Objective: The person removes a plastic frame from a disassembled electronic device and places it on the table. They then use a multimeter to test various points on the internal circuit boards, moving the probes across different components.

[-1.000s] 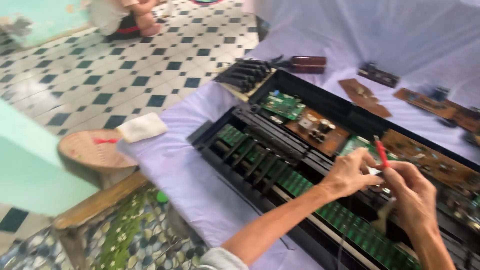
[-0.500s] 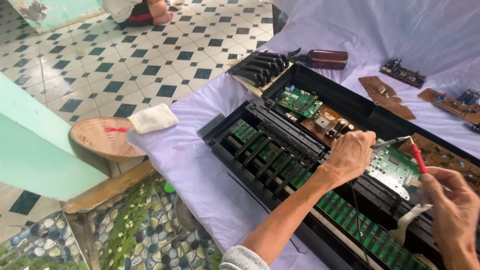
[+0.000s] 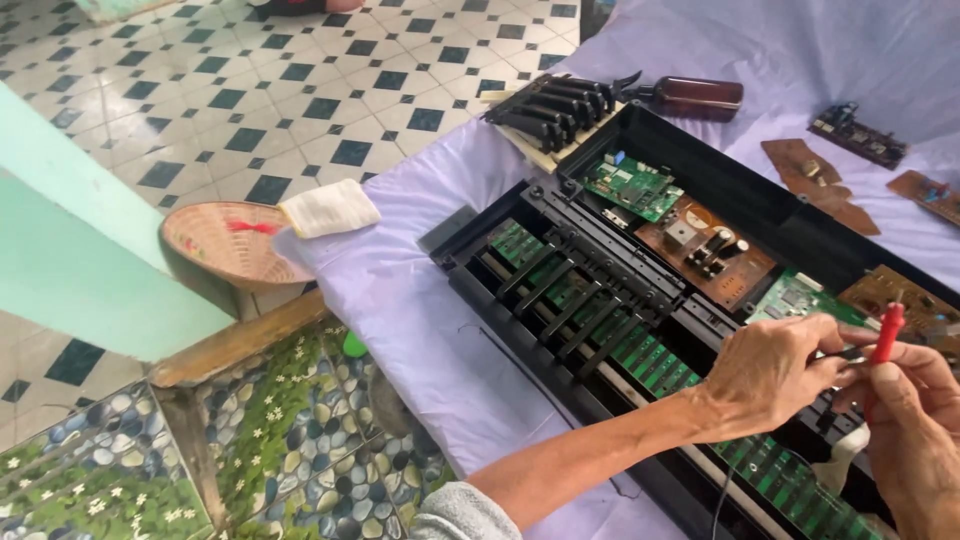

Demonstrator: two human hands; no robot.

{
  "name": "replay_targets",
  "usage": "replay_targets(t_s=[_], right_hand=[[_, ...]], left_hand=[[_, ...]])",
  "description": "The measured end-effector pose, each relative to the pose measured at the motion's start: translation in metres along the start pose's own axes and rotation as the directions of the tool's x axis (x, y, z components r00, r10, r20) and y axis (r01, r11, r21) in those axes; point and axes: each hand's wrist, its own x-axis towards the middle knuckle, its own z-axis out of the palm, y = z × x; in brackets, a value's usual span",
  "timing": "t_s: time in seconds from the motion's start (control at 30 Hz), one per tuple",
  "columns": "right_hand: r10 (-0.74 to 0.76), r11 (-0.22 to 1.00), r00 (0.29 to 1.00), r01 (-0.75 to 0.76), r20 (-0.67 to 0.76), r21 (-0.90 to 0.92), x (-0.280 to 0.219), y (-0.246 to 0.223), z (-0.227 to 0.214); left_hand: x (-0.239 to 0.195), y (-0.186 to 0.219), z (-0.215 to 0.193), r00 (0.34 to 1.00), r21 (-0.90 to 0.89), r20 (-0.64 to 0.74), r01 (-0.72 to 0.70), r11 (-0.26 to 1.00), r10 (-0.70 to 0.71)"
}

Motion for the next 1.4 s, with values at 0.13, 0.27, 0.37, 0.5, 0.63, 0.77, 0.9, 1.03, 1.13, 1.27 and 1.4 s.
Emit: replay_targets(t_s=[0.13, 0.27, 0.37, 0.5, 0.63, 0.77, 0.9, 1.03, 1.13, 1.27, 1.4], right_hand=[[0.069, 0.995, 0.996, -0.073, -0.057, -0.07, -0.006, -0.015, 0.016], [0.131, 0.982, 0.983, -0.146, -0.126, -0.121, -0.005, -0.033, 0.028], [0.136, 0.984, 0.986, -0.146, -0.1, -0.099, -0.003, -0.03, 0.026], [0.122, 0.979, 0.99, -0.132, -0.073, -0.155, -0.003, -0.023, 0.022], [0.118, 0.976, 0.991, -0.128, -0.066, -0.173, -0.002, -0.022, 0.022], [0.134, 0.977, 0.989, -0.141, -0.055, -0.157, -0.004, -0.024, 0.023], [0.133, 0.976, 0.989, -0.141, -0.058, -0.164, -0.002, -0.025, 0.025], [0.118, 0.982, 0.987, -0.132, -0.107, -0.137, -0.004, -0.027, 0.033], [0.109, 0.977, 0.987, -0.128, -0.117, -0.169, -0.007, -0.029, 0.034], [0.079, 0.983, 0.991, -0.095, -0.105, -0.155, -0.007, -0.044, 0.041], [0.12, 0.988, 0.989, -0.128, -0.088, -0.086, -0.003, -0.034, 0.028]], left_hand=[[-0.043, 0.003, -0.042, 0.939, 0.271, -0.072, -0.305, 0.913, 0.335], [-0.1, -0.002, -0.123, 0.894, 0.536, -0.114, -0.312, 0.785, 0.433], [-0.14, -0.043, -0.149, 0.957, 0.843, -0.037, -0.126, 0.523, 0.289], [-0.165, -0.063, -0.161, 0.986, 0.913, 0.024, -0.089, 0.397, 0.166], [-0.167, -0.064, -0.163, 0.983, 0.904, 0.023, -0.099, 0.417, 0.183], [-0.166, -0.069, -0.159, 0.983, 0.871, -0.004, -0.088, 0.483, 0.186], [-0.162, -0.061, -0.163, 0.978, 0.829, -0.035, -0.087, 0.552, 0.207], [-0.144, -0.056, -0.143, 0.931, 0.753, -0.13, -0.131, 0.644, 0.341], [-0.115, -0.002, -0.124, 0.927, 0.31, -0.066, -0.334, 0.89, 0.37], [-0.055, 0.007, -0.068, 0.977, 0.01, 0.035, -0.21, 0.978, 0.209], [-0.011, -0.002, -0.022, 0.996, -0.119, 0.085, 0.018, 0.993, -0.008]])
